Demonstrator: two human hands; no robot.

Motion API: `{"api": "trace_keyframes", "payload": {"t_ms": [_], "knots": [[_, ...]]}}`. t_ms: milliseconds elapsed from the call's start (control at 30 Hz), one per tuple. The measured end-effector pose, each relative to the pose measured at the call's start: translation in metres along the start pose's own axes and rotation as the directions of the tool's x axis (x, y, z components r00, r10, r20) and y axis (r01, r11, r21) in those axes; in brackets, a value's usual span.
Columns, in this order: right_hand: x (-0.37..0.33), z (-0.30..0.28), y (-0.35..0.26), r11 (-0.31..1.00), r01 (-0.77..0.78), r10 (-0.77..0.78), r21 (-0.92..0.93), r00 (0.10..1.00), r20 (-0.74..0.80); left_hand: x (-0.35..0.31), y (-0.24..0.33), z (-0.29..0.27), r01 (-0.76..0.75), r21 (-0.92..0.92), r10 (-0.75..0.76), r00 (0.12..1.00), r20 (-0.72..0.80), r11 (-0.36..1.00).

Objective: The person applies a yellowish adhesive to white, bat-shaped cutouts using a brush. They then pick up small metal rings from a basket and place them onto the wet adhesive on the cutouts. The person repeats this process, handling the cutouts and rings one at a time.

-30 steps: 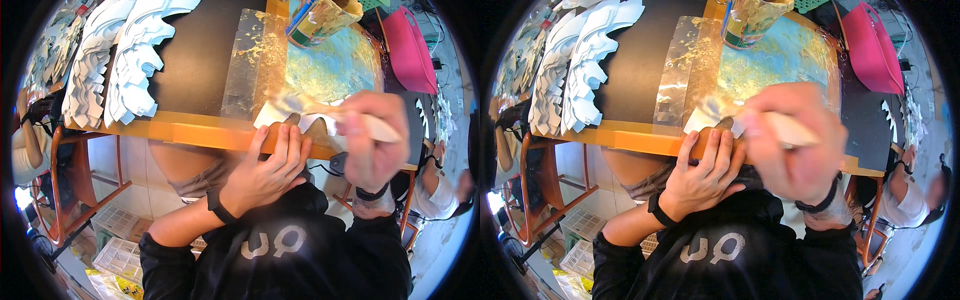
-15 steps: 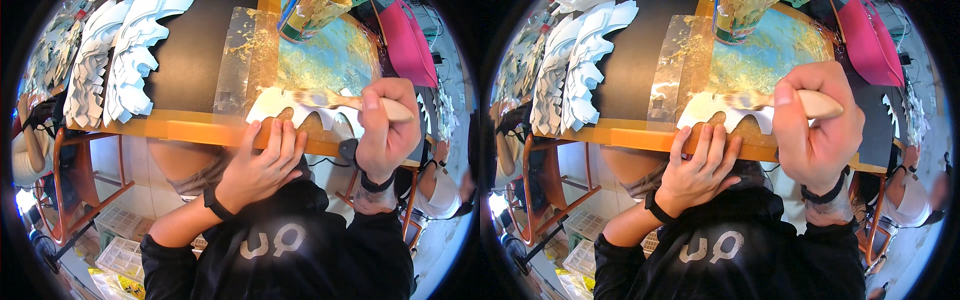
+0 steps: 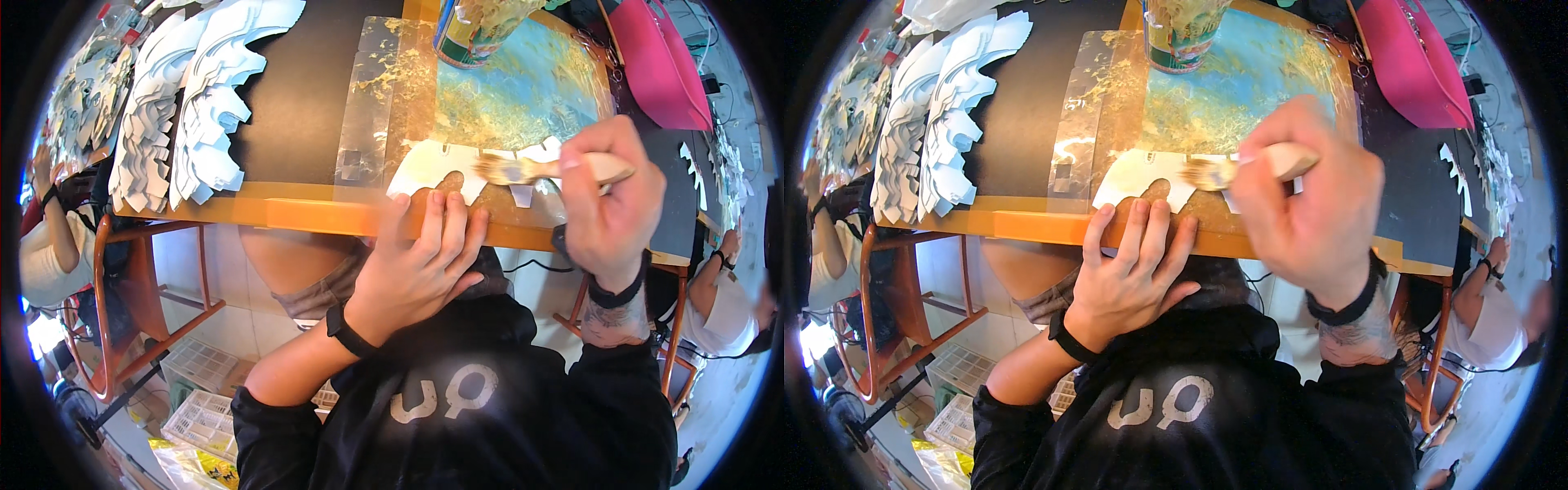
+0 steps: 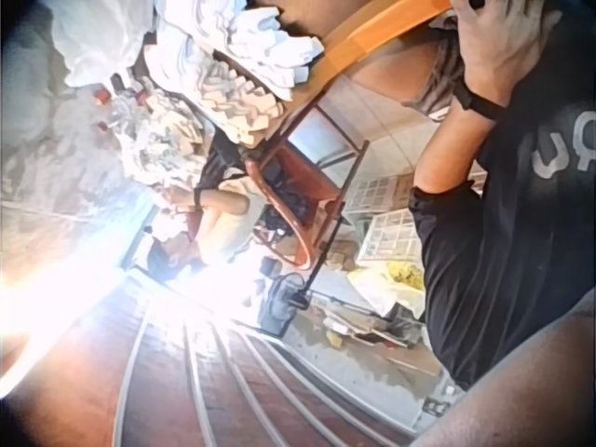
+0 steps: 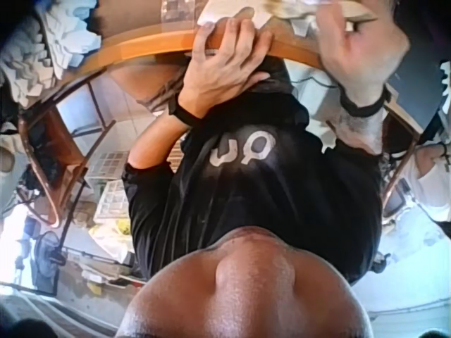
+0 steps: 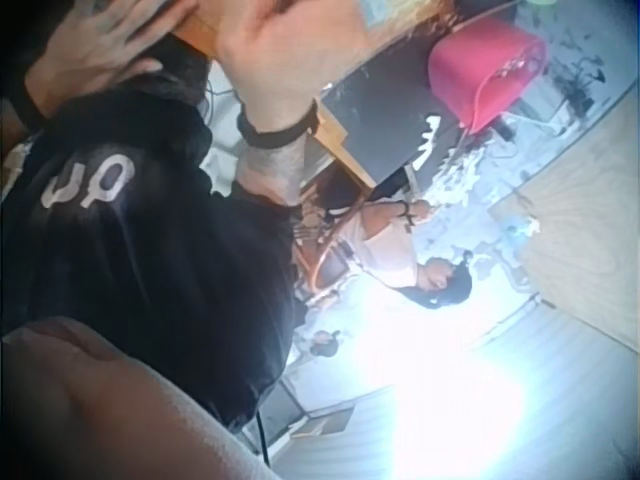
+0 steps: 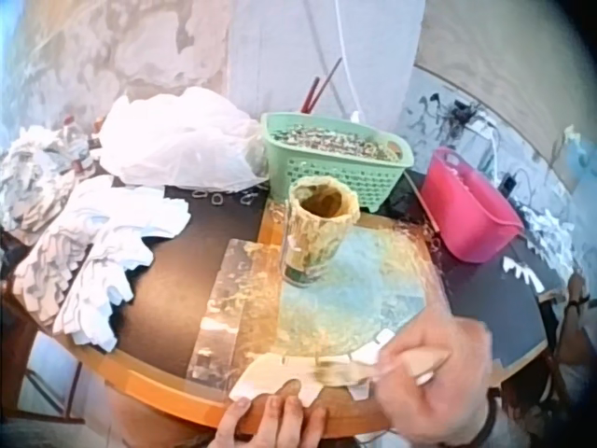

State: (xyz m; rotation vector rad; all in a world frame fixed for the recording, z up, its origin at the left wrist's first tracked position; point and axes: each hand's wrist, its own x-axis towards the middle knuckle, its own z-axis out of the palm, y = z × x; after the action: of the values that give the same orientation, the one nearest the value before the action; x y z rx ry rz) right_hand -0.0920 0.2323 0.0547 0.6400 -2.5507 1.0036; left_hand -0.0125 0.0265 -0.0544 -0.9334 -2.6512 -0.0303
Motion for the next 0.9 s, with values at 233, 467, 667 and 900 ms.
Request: {"api": "trace_keyframes", "payload": {"t_ms": [233, 467, 667, 900], "knots": [[-0.002, 0.001, 0.006, 0.983, 0.166, -0.167, 0.075, 0.986, 0.014, 0.001, 0.001, -0.001, 0.007, -0.023, -0.006, 1.0, 0.017, 1.0], [-0.007, -0.008, 0.003, 0.994, 0.073, -0.072, 0.084, 0.997, -0.017, 0.001, 0.002, -0.002, 0.018, -0.032, -0.017, 0.999, 0.032, 0.999], [-0.007, -0.017, 0.014, 0.998, 0.063, -0.064, -0.006, 0.988, -0.139, -0.001, 0.001, -0.003, 0.027, -0.034, -0.025, 0.999, 0.042, 0.999], [0.002, -0.029, 0.018, 0.991, -0.097, 0.098, -0.095, 0.995, 0.013, -0.001, 0.002, -0.002, 0.04, -0.085, -0.038, 0.999, 0.024, 0.996]]}}
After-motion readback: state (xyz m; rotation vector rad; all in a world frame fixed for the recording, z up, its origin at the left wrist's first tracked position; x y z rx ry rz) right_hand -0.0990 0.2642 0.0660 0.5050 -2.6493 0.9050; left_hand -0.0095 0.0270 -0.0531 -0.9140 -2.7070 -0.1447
